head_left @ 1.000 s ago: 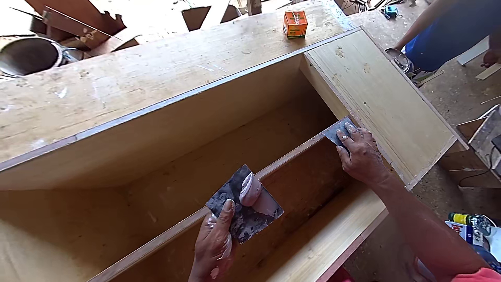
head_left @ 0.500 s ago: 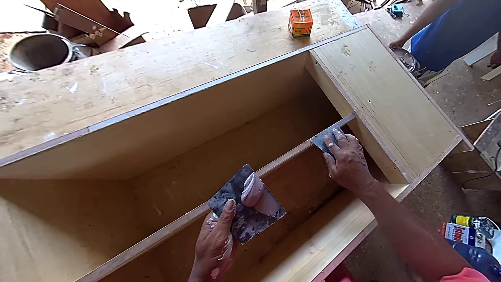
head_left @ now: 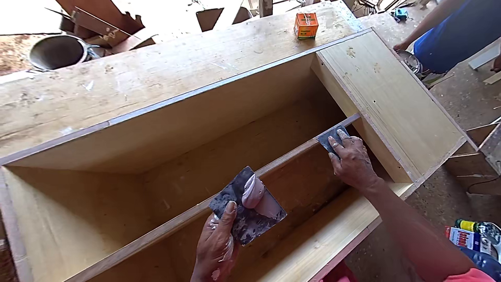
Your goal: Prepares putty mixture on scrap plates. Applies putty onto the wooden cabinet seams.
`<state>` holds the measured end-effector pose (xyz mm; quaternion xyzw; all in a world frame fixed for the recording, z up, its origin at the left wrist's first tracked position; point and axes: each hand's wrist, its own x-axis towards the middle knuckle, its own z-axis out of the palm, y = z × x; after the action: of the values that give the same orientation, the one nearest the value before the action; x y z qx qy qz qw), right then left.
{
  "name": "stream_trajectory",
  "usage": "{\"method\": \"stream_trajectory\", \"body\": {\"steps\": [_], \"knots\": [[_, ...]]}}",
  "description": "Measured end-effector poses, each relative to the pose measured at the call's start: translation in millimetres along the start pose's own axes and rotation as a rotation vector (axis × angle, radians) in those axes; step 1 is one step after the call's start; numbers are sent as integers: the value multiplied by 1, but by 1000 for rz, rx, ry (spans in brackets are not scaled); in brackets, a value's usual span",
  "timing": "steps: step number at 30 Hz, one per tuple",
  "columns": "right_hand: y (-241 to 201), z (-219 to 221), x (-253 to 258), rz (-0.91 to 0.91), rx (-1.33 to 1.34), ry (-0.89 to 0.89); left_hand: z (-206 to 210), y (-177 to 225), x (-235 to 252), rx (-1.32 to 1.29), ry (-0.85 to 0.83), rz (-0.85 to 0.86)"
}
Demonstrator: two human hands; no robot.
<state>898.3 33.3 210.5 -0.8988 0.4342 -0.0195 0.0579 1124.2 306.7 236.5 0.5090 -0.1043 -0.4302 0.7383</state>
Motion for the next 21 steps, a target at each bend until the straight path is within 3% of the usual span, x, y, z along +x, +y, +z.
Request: {"method": "stream_trajectory", "body": {"steps": [4, 9, 17, 21], "knots": [[2, 0, -23, 6, 29, 45, -4, 5, -4, 2, 0, 15], [-21, 32, -15, -31, 74, 174, -9, 6, -7, 4, -17, 17], [-12, 2, -15, 1, 34, 125, -12, 5, -10, -2, -11, 12], [-11, -3, -7, 16, 14, 15, -11, 5, -9, -7, -29, 9]]}}
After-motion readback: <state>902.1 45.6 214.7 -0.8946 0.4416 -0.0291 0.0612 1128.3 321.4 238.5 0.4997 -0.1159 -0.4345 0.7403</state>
